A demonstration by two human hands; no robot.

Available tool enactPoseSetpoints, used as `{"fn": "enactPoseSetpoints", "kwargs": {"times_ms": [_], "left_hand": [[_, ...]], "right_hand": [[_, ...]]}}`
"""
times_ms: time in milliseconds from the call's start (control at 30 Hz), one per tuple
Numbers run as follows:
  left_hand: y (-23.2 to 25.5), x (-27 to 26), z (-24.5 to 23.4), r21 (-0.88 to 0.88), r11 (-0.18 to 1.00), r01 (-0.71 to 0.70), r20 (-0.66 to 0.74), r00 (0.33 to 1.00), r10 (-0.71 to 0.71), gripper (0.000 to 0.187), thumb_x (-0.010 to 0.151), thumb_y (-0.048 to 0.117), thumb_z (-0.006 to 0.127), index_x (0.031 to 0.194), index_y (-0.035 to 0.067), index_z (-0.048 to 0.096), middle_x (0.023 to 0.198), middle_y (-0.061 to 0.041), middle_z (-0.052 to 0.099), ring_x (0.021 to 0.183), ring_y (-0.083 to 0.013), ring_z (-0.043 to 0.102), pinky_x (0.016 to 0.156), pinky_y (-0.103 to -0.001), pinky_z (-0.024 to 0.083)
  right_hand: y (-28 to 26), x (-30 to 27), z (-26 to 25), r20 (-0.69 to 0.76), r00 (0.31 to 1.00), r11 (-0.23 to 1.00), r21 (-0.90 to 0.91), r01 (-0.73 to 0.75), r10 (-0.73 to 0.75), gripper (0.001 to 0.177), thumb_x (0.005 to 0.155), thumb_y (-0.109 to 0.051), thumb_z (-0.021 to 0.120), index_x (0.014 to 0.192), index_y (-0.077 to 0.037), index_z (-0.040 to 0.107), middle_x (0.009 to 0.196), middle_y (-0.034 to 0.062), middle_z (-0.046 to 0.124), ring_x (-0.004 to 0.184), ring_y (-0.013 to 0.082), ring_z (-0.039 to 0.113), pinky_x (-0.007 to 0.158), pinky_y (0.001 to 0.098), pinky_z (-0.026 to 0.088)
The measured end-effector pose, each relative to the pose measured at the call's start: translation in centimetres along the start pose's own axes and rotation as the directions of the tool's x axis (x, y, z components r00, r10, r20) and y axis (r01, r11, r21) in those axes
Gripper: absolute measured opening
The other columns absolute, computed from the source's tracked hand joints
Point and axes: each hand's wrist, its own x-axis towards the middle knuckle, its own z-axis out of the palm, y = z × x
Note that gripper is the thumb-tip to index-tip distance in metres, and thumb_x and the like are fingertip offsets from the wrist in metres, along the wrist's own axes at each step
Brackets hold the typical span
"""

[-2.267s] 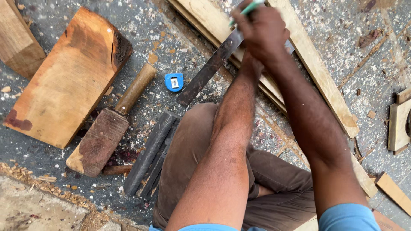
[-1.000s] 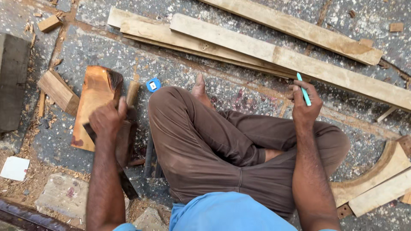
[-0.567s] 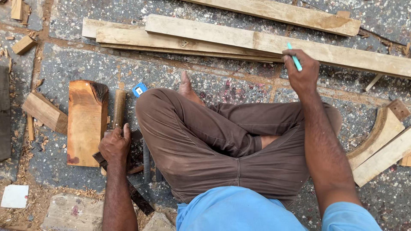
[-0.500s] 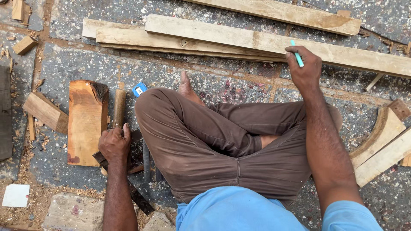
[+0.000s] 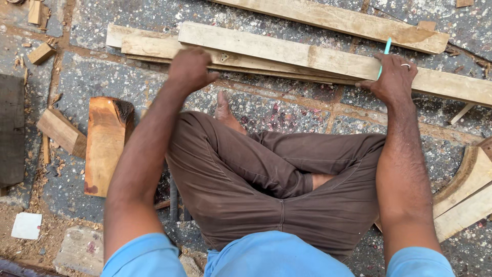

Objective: The person marks lines on wooden boards with a pencil using a square while sitting on the floor and handling different pieces of timber.

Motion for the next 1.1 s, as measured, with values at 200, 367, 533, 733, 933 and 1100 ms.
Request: {"fn": "enactPoseSetpoints", "kwargs": {"times_ms": [200,367,533,733,933,1100], "left_hand": [[3.2,4.3,0.0,0.058,0.998,0.004,0.226,0.974,-0.017,0.078,0.092,0.065,0.069,0.139,0.003,0.058,0.134,-0.017,0.064,0.113,-0.0281,0.067,0.099,-0.044,0.058],[2.2,4.1,1.6,0.214,0.965,-0.149,0.020,0.989,0.149,0.114,0.069,0.072,0.080,0.151,0.009,0.032,0.153,-0.022,0.042,0.140,-0.0371,0.042,0.117,-0.050,0.034],[2.6,8.1,4.4,0.142,0.976,-0.168,0.175,0.974,0.142,0.123,0.073,0.062,0.087,0.161,0.005,0.023,0.154,-0.021,0.040,0.140,-0.0352,0.042,0.119,-0.051,0.033],[1.7,9.5,7.0,0.144,0.955,-0.260,0.010,0.965,0.262,0.106,0.072,0.048,0.090,0.155,0.012,0.036,0.154,-0.015,0.043,0.135,-0.0325,0.046,0.112,-0.050,0.041],[2.9,7.6,4.1,0.152,0.947,-0.284,0.135,0.955,0.265,0.095,0.078,0.059,0.085,0.148,0.011,0.042,0.138,-0.013,0.049,0.123,-0.0284,0.050,0.093,-0.045,0.058],[3.6,6.8,3.8,0.162,0.951,-0.262,0.168,0.957,0.236,0.091,0.078,0.061,0.082,0.145,0.012,0.045,0.137,-0.013,0.049,0.121,-0.0307,0.050,0.086,-0.046,0.060]], "right_hand": [[2.4,0.7,1.0,-0.083,0.996,1.000,-0.018,0.011,-0.012,0.097,0.067,-0.054,0.096,0.147,-0.013,0.061,0.145,0.0209,0.058,0.139,0.0376,0.045,0.117,0.0602,0.015],[1.9,0.8,0.3,-0.232,0.969,0.996,0.016,0.093,-0.086,0.090,0.068,-0.043,0.100,0.144,-0.011,0.064,0.130,0.0140,0.063,0.131,0.0298,0.054,0.121,0.0564,0.023],[2.0,0.6,-0.1,-0.391,0.906,0.986,-0.044,0.161,-0.165,0.078,0.074,-0.036,0.103,0.136,-0.011,0.063,0.129,0.0082,0.062,0.130,0.0258,0.055,0.122,0.0536,0.028],[2.7,-0.3,-0.5,-0.479,0.862,0.985,-0.123,0.121,-0.166,0.079,0.072,-0.039,0.105,0.134,-0.011,0.064,0.127,0.0097,0.061,0.134,0.0311,0.052,0.116,0.0587,0.028],[3.4,-0.2,-0.2,-0.506,0.854,0.992,-0.055,0.113,-0.125,0.074,0.071,-0.037,0.096,0.133,-0.012,0.064,0.129,0.0083,0.062,0.130,0.0294,0.054,0.116,0.0544,0.030],[5.6,0.1,0.6,-0.542,0.827,0.989,-0.069,0.129,-0.146,0.077,0.076,-0.054,0.089,0.134,-0.012,0.064,0.130,0.0087,0.064,0.133,0.0297,0.056,0.118,0.0569,0.028]]}}
